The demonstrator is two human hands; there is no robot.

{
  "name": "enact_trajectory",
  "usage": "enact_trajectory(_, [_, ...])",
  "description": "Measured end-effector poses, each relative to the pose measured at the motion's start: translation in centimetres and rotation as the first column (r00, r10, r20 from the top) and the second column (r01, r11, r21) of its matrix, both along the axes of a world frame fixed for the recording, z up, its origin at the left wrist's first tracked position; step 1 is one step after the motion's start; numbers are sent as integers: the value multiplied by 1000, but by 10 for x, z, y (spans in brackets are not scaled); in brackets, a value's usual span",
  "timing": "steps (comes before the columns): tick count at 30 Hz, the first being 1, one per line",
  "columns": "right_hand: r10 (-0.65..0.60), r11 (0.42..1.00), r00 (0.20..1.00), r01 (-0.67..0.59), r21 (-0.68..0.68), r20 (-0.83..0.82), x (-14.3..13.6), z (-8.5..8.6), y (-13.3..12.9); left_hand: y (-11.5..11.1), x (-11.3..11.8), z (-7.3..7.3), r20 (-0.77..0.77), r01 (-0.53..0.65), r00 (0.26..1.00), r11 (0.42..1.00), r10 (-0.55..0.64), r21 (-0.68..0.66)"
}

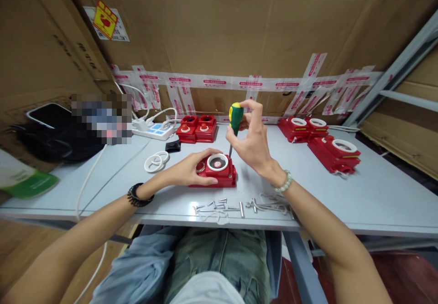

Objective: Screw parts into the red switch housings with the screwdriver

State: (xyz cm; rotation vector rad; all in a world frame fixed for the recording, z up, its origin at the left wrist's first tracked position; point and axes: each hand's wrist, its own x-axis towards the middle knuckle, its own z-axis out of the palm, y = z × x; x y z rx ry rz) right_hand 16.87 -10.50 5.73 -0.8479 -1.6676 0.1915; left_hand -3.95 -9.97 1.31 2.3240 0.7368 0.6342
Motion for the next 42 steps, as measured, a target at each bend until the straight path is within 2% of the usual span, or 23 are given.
enact_trajectory(4, [15, 1000, 1000, -15, 2, 17, -1, 2, 0, 0, 0, 0, -14, -4, 1000, 1000, 4, -2])
enact_trajectory(12, [-34, 998, 999, 33, 52, 6, -2, 0, 2, 0, -1, -1, -4, 0, 1000, 1000, 0, 4])
enact_trajectory(19, [28, 998, 1000, -28, -52, 9, -1, 4, -1, 1, -1, -1, -8, -7, 1000, 1000, 7, 4])
enact_trajectory(23, [-32, 996, 998, 36, -77, 51, -1, 6, -2, 1, -1, -1, -2, -3, 1000, 1000, 3, 0])
enact_trajectory(27, [-101, 994, 988, 104, -23, 115, 2, 6, 0, 1, 0, -2, 4, -1, 1000, 1000, 1, 16])
enact_trajectory(31, [7, 997, 992, 3, -74, 126, 4, 7, 2, 1, -1, -2, 2, 0, 1000, 1000, 0, 10])
enact_trajectory(38, [254, 935, 964, -265, -234, -77, 1, 5, 4, 0, -2, -1, 5, 1, 1000, 1000, -1, 2])
enact_trajectory(40, [211, 941, 975, -223, -253, -75, 1, 7, 2, 0, -1, -1, 5, 2, 1000, 1000, -2, -1])
enact_trajectory(42, [85, 967, 996, -84, -239, -6, 1, 9, 1, 0, -1, -1, -1, -1, 1000, 1000, 1, -1])
